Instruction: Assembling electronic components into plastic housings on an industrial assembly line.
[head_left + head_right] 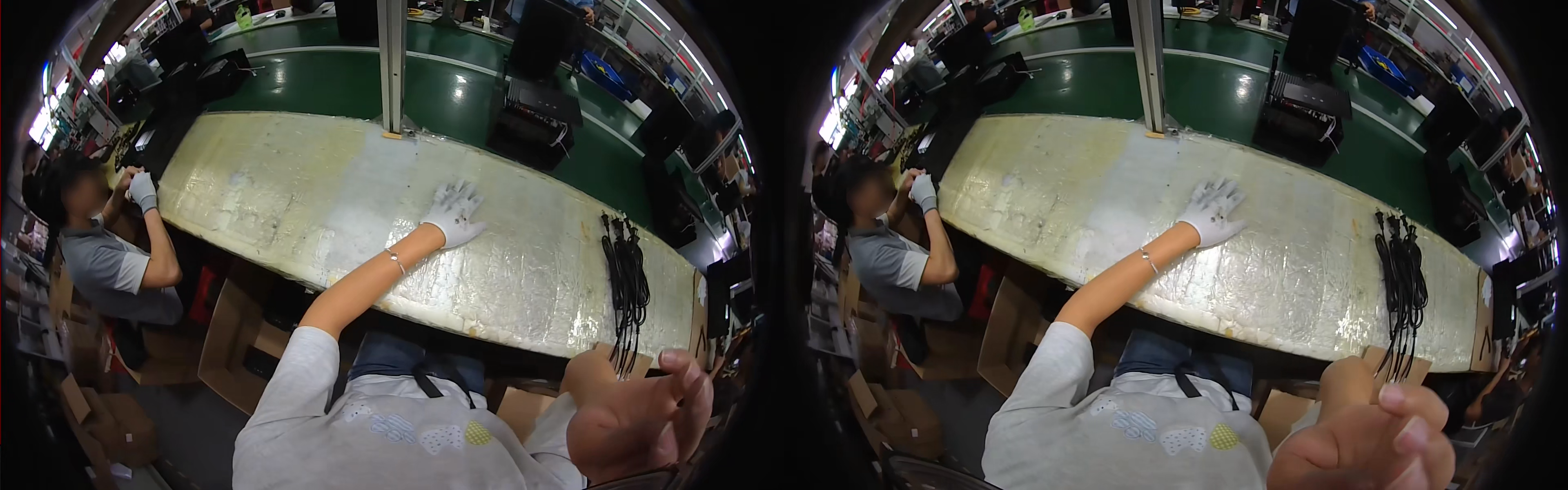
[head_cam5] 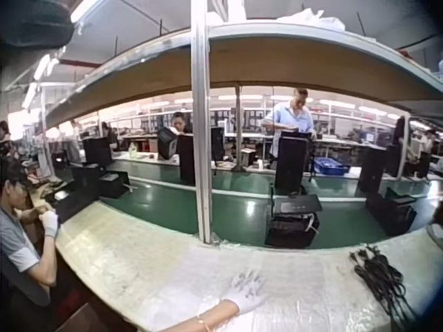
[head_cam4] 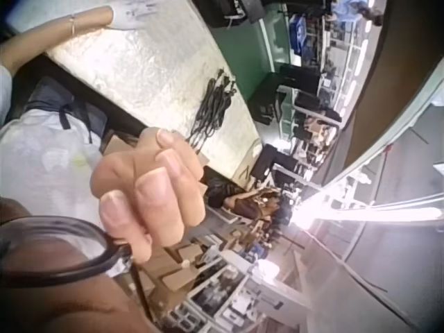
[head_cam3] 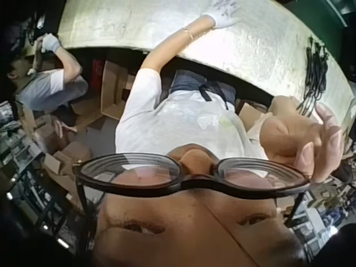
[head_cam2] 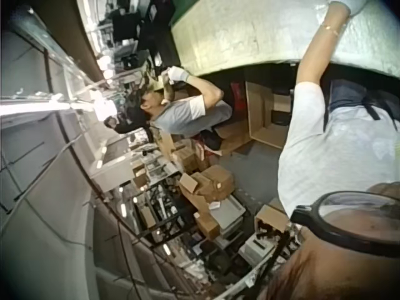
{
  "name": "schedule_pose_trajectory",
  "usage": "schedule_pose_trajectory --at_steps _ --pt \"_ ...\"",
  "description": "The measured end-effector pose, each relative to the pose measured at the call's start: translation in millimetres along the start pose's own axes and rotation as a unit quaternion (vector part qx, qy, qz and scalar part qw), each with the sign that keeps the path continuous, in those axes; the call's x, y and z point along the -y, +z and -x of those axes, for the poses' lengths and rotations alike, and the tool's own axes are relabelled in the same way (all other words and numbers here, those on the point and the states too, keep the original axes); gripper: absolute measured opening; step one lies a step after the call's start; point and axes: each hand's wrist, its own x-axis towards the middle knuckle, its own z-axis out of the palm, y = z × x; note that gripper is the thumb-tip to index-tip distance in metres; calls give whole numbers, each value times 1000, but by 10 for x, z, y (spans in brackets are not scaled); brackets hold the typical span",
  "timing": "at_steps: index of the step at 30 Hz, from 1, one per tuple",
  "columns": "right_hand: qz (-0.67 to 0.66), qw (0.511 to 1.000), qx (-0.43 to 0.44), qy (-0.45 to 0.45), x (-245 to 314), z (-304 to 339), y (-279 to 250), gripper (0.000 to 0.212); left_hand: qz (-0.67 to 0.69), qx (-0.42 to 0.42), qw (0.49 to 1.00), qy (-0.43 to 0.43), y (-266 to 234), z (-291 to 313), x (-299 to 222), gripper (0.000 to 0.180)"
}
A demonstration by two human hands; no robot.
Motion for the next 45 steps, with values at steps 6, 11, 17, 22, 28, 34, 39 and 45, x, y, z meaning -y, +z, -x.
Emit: schedule_pose_trajectory --at_steps 6,11,17,22,28,34,39,45 --pt "65 993 42 89 142 -113 -94 46 -24 1 1000 5 -33 -23 16 71" --pt "-267 921 202 200 129 -100 -501 54 -8 35 999 -34 -80 57 46 72" --pt "-63 975 17 214 -224 835 642 15 0 -23 995 -93 187 -370 44 77" --pt "1 873 164 458 -433 2443 1917 31 -35 -21 994 -101 151 -547 -12 71" --pt "-25 819 310 482 -254 3330 2065 27 -103 -51 984 -136 343 -690 261 64" --pt "13 822 314 474 -247 3325 2026 26 -103 -64 987 -104 234 -710 238 61" --pt "11 820 311 480 -204 3334 2028 28 -82 -60 991 -89 268 -688 297 57" --pt "12 818 316 480 -216 3303 2030 27 -82 -71 992 -71 253 -682 302 54"
